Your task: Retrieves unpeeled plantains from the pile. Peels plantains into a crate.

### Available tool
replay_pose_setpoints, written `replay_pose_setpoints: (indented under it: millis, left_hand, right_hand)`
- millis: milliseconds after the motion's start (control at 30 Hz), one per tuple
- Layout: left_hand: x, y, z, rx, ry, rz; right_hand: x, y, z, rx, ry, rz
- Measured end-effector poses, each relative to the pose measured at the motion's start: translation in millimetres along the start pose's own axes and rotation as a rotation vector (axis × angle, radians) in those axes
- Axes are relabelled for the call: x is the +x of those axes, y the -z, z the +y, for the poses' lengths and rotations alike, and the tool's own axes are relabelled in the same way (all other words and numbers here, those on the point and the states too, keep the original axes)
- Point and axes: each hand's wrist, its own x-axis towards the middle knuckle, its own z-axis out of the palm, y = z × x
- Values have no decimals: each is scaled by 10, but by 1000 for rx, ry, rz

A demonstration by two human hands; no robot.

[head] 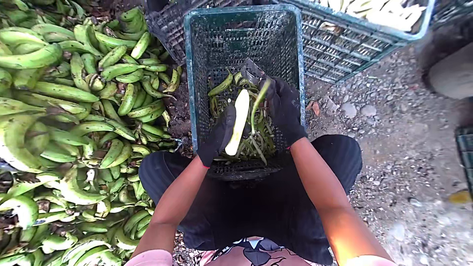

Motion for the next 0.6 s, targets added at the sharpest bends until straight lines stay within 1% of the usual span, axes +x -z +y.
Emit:
replay_pose_setpoints:
  millis: [33, 67, 133, 167, 233, 267, 333, 367, 400, 433, 467, 533, 567, 600]
  left_hand:
    - [33, 28, -28, -51, -31, -22]
    - [90, 68, -37, -100, -85, -2]
    - [218, 180, -11, -178, -233, 154]
    - [259, 248, 4, -205, -312, 232]
    - [350, 267, 69, -309, -411, 453]
    - [374, 275, 92, -344, -490, 542]
    - [417, 366, 58, -347, -645, 683]
    - [428, 430, 27, -315, -696, 714]
    - [438, 458, 29, -316, -715, 723]
    - [418, 441, 56, -359, -696, 690]
    - [385, 403, 90, -414, -645, 624]
    - [341, 341, 124, -454, -526, 436]
    - [334, 311, 126, -434, -474, 382]
    - [334, 299, 116, -379, -421, 365]
  right_hand:
    - [-20, 12, 6, 30, 20, -16]
    - [-61, 11, -2, 66, 42, -57]
    - [-193, -74, -67, 101, 91, -145]
    - [-282, -137, -129, 72, 99, -187]
    - [-451, -248, -243, 6, 76, -306]
    - [-511, -299, -273, -11, 75, -349]
    - [-581, -345, -336, -48, 102, -371]
    - [-595, -349, -361, -69, 118, -361]
    - [-602, -356, -370, -75, 135, -334]
    - [-596, -350, -377, -67, 129, -329]
    - [-580, -353, -373, -68, 122, -321]
    - [-529, -368, -328, -57, 123, -284]
    - [-507, -360, -307, -66, 123, -262]
    - [-498, -350, -287, -92, 131, -233]
